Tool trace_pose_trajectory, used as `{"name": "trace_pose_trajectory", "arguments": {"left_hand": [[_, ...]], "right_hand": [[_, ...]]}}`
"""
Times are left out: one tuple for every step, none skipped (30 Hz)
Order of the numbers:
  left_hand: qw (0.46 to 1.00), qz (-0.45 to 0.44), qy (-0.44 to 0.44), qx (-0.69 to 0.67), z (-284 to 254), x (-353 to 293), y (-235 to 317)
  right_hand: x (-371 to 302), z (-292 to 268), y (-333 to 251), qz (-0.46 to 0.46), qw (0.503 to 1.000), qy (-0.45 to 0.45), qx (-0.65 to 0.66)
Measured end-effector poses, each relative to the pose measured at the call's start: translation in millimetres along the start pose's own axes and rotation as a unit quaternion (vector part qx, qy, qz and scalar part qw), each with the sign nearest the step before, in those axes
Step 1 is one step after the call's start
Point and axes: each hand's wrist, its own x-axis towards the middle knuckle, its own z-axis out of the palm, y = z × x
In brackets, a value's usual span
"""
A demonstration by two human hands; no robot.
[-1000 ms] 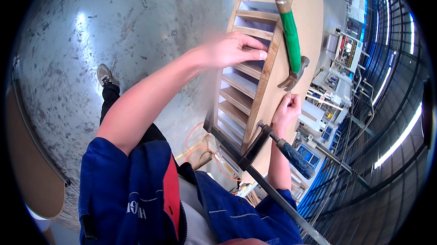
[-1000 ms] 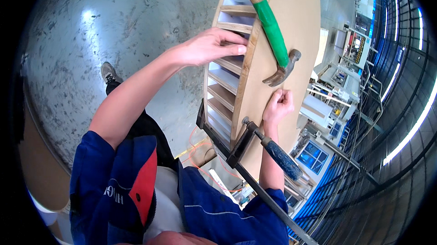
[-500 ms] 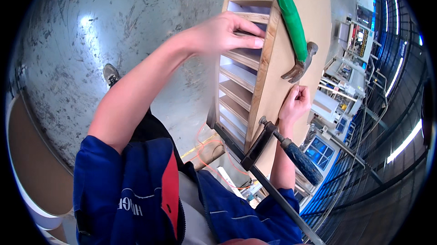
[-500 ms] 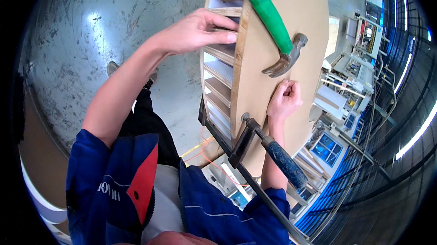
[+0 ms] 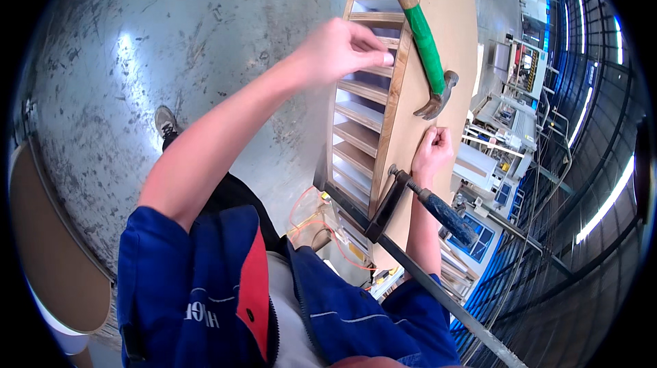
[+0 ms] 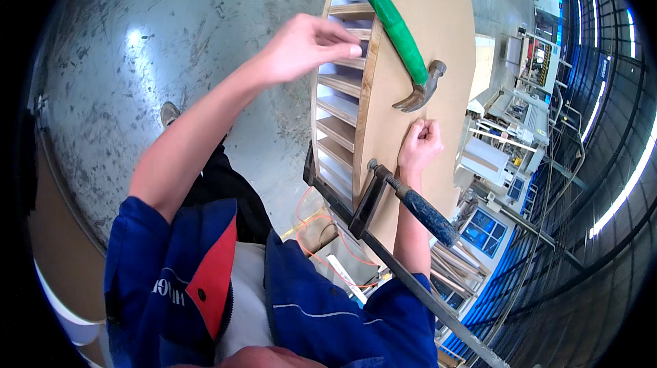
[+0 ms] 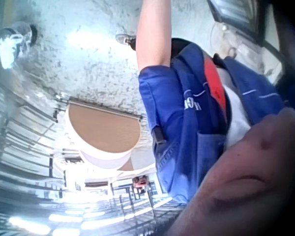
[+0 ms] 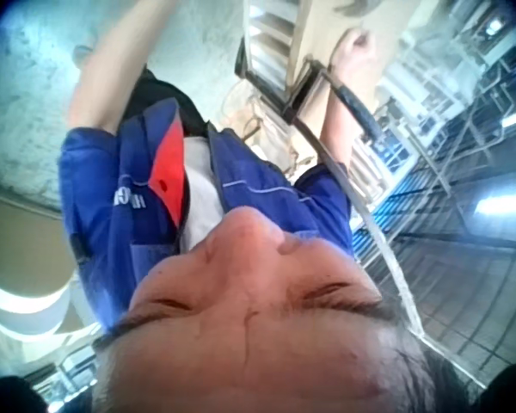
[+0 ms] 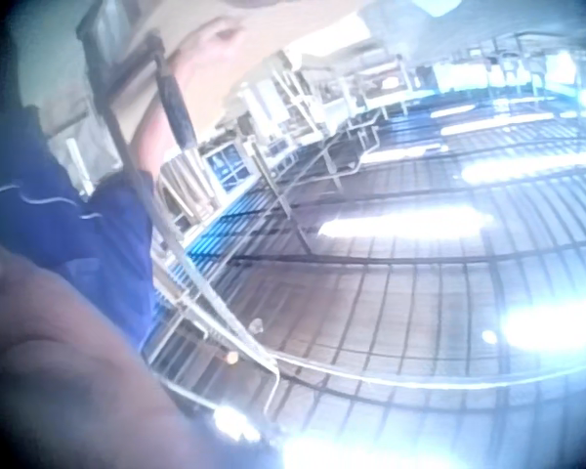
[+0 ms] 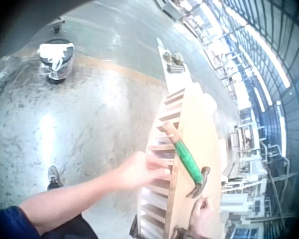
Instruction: The person aligns a large curved wooden panel onto a slatted frame structure. They secure the panel using a metal clamp and then hammer nails into the frame to fasten it. Finally, they open a small box of nails to retrieve more fasteners.
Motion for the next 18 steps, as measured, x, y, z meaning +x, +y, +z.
{"name": "trace_pose_trajectory", "arguments": {"left_hand": [[0.998, -0.009, 0.039, 0.048, -2, -10, 10], [0.992, 0.021, 0.088, 0.091, -2, -13, 21], [0.96, 0.143, 0.123, 0.205, 4, -4, 30], [0.891, 0.296, 0.165, 0.303, 18, 11, 42], [0.774, 0.464, 0.22, 0.371, 31, 23, 50], [0.771, 0.414, 0.142, 0.463, 40, 33, 55], [0.743, 0.391, 0.088, 0.537, 47, 46, 60], [0.712, 0.347, 0.011, 0.61, 51, 56, 62], [0.705, 0.353, 0.02, 0.615, 54, 64, 63], [0.702, 0.344, 0.005, 0.624, 56, 72, 64], [0.699, 0.331, -0.014, 0.634, 55, 73, 65], [0.697, 0.327, -0.008, 0.638, 52, 67, 61], [0.771, 0.302, 0.027, 0.56, 40, 53, 53], [0.818, 0.29, 0.086, 0.49, 29, 34, 43], [0.826, 0.288, 0.165, 0.456, 18, 15, 34], [0.812, 0.277, 0.256, 0.446, 13, -14, 22], [0.892, 0.179, 0.234, 0.344, 10, -41, 12], [0.941, 0.085, 0.222, 0.239, 10, -64, 1]], "right_hand": [[0, 0, 1, -0.018, 1.0, -0.002, 0.015], [0, 0, 2, -0.012, 1.0, 0.0, 0.022], [0, 1, 3, 0.002, 0.999, -0.006, 0.035], [-1, 0, 5, -0.01, 1.0, -0.002, 0.028], [-1, 0, 7, -0.016, 1.0, -0.003, 0.026], [-1, -1, 8, -0.023, 0.999, -0.001, 0.025], [-1, -1, 9, -0.018, 1.0, 0.001, 0.022], [-1, 0, 11, -0.013, 1.0, 0.001, 0.02], [-1, -1, 11, -0.015, 1.0, 0.0, 0.017], [-1, 0, 11, 0.019, 1.0, -0.003, 0.025], [-1, -1, 11, 0.003, 1.0, 0.001, 0.029], [-2, -1, 10, -0.008, 0.999, 0.004, 0.033], [-2, 0, 8, -0.016, 0.999, 0.006, 0.039], [-2, -1, 6, -0.015, 0.999, 0.011, 0.038], [-2, -2, 3, -0.013, 0.999, 0.012, 0.038], [-1, -2, -1, 0.004, 0.999, 0.008, 0.032], [-1, -3, -6, -0.058, 0.997, 0.001, 0.043], [-1, -3, -11, -0.107, 0.993, -0.012, 0.047]]}}
